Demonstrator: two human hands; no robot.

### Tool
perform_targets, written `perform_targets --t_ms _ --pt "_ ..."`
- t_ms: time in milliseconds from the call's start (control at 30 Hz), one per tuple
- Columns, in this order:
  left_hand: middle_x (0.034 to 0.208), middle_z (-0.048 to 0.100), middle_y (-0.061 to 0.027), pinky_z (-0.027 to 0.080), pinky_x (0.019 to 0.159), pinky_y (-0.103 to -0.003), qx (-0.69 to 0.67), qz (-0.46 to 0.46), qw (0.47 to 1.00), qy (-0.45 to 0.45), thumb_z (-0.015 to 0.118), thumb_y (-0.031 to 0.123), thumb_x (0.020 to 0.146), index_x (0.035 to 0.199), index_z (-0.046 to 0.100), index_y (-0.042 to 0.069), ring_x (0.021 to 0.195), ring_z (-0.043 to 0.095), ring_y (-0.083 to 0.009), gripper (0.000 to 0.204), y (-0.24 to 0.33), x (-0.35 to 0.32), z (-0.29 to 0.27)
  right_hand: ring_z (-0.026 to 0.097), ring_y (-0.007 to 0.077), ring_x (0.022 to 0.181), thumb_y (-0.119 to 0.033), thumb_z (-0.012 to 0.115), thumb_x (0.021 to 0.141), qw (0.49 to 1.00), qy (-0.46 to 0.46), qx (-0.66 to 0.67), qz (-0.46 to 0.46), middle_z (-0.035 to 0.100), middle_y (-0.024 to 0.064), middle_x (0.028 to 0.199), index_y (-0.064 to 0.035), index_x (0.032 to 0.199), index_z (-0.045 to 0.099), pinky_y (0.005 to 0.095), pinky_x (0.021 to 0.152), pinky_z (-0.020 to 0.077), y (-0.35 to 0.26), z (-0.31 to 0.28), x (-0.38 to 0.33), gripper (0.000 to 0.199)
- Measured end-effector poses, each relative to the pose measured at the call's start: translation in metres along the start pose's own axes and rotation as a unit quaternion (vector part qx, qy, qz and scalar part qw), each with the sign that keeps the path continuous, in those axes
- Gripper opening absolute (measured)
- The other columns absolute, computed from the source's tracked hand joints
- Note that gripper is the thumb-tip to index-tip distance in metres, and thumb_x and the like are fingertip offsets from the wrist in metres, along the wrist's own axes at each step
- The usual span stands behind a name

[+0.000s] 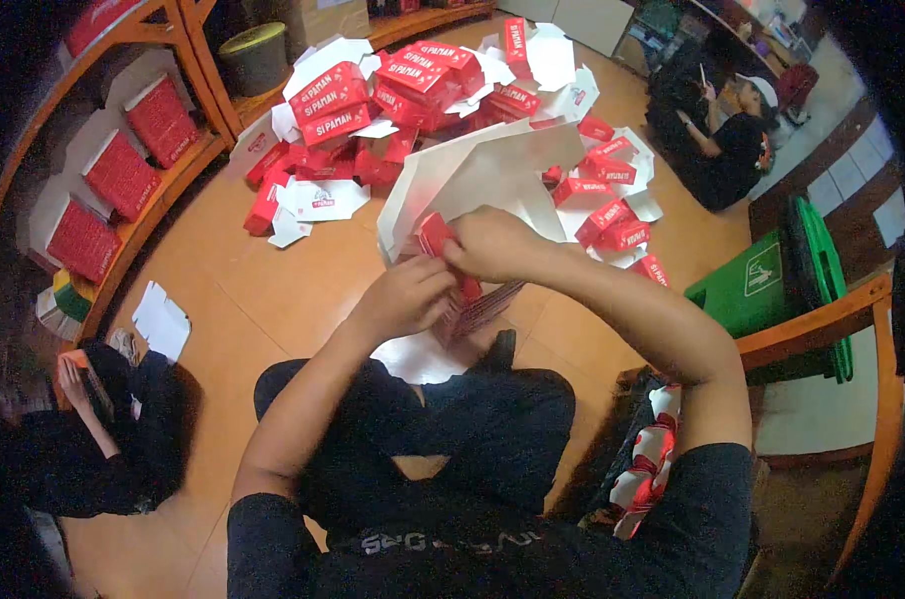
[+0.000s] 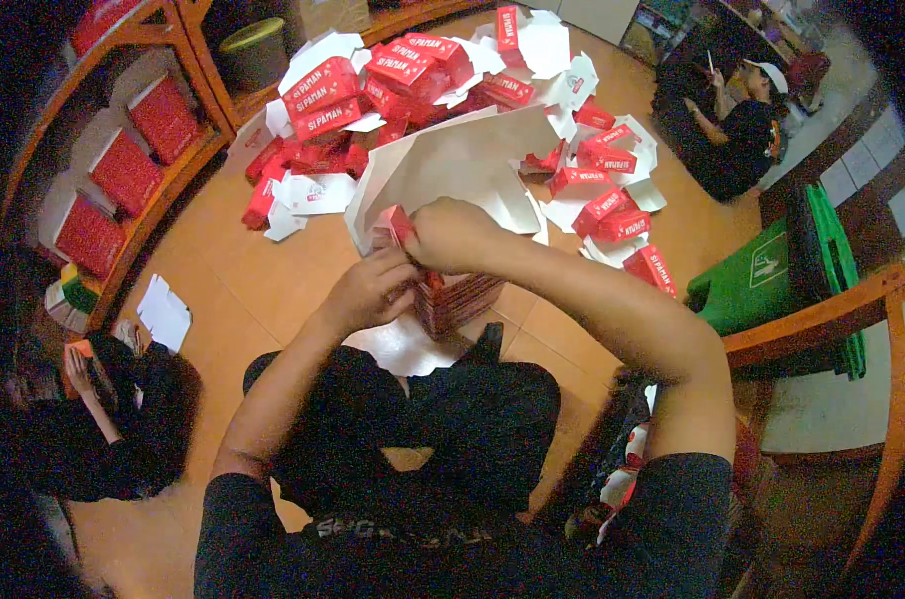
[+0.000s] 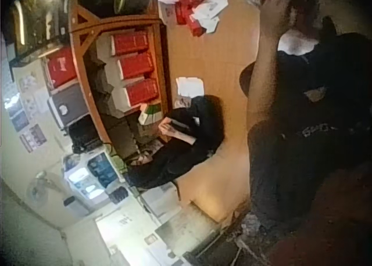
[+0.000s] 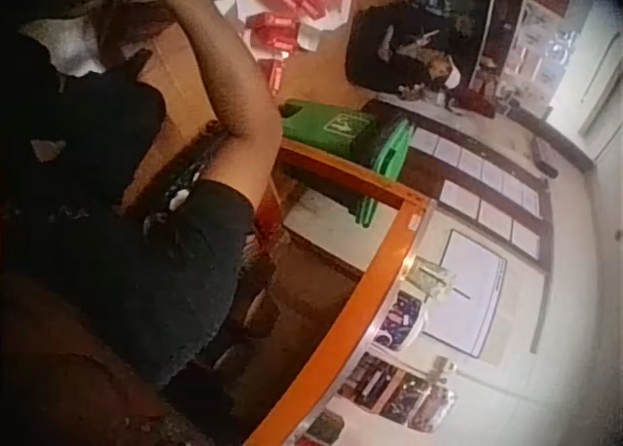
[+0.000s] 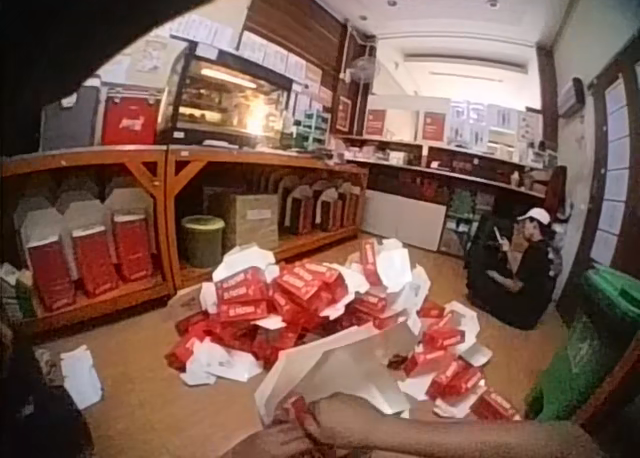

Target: The person sits on the floor and assembles red and white cardboard boxes by folding the flaps and tucking them into slots. They handle a stack of flat-packed boxes, folding each one individually and stacking the finished units.

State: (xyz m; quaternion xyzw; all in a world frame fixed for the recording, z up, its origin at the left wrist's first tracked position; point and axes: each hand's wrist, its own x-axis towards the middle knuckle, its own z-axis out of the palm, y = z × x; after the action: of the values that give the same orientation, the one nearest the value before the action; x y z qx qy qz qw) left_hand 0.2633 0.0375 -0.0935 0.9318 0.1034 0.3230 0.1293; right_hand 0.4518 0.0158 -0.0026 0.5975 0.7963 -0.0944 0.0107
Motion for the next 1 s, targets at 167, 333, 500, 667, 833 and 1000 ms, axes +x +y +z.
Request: perform_targets --t_ms 167,333,500,667,833,1000 --pt "0.106 0.06 -0.0116 0.049 0.093 -0.042 0.087 -0.038 0.995 0.023 0.069 0.011 0.073 0.103 0.059 0.005 0.105 0.059 -0.0338 0.032 -0.009 -0.002 0.003 0.07 0.0331 0.073 -0.029 0.05 0.089 0.993 -0.113 0.017 -0.003 0.068 0.0205 0.072 0.0022 0.078 0.066 0.0446 0.073 0.0539 -0.003 -0.011 0.014 0.037" --pt "0.106 0.06 -0.0139 0.055 0.078 -0.04 0.078 -0.034 0.995 0.056 0.071 0.01 0.073 0.101 0.059 0.005 0.099 0.062 -0.0337 0.03 -0.008 0.004 0.005 0.07 0.0278 0.06 -0.028 0.049 0.09 0.988 -0.114 0.038 -0.093 0.067 0.0168 0.062 0.003 0.071 0.065 0.042 0.065 0.0562 0.019 -0.001 0.019 0.039" --pt "0.11 0.059 -0.0133 0.052 0.085 -0.041 0.04 -0.044 0.998 0.023 0.068 0.009 0.077 0.105 0.058 0.005 0.104 0.059 -0.0336 0.03 -0.016 -0.002 0.006 0.07 0.0254 0.056 -0.029 0.049 0.091 0.973 -0.166 0.151 0.046 0.066 0.0188 0.061 0.0062 0.074 0.066 0.0376 0.057 0.0565 -0.002 -0.032 0.02 0.042" --pt "0.114 0.058 -0.0135 0.053 0.083 -0.041 0.028 -0.037 0.999 0.008 0.069 0.009 0.076 0.105 0.058 0.007 0.102 0.06 -0.0325 0.031 -0.016 -0.002 0.006 0.07 0.0258 0.057 -0.029 0.051 0.09 0.967 -0.174 0.172 0.069 0.067 0.0187 0.062 0.0084 0.081 0.067 0.0378 0.058 0.0562 -0.005 -0.037 0.017 0.042" --pt "0.116 0.057 -0.0155 0.053 0.082 -0.043 0.066 -0.072 0.995 0.033 0.07 0.013 0.076 0.106 0.058 0.005 0.101 0.061 -0.0353 0.034 -0.015 -0.005 0.006 0.068 0.0242 0.055 -0.029 0.052 0.09 0.962 -0.182 0.197 0.045 0.066 0.0183 0.065 0.0098 0.085 0.066 0.0377 0.056 0.0555 -0.011 -0.047 0.014 0.041" --pt "0.121 0.055 -0.0173 0.052 0.085 -0.044 0.049 -0.079 0.995 0.019 0.068 0.013 0.077 0.11 0.056 0.003 0.104 0.059 -0.0374 0.037 -0.009 0.002 0.011 0.067 0.0209 0.059 -0.034 0.056 0.091 0.924 -0.253 0.256 0.132 0.067 0.0115 0.075 0.0035 0.086 0.065 0.0347 0.052 0.0566 0.011 -0.009 0.03 0.039"
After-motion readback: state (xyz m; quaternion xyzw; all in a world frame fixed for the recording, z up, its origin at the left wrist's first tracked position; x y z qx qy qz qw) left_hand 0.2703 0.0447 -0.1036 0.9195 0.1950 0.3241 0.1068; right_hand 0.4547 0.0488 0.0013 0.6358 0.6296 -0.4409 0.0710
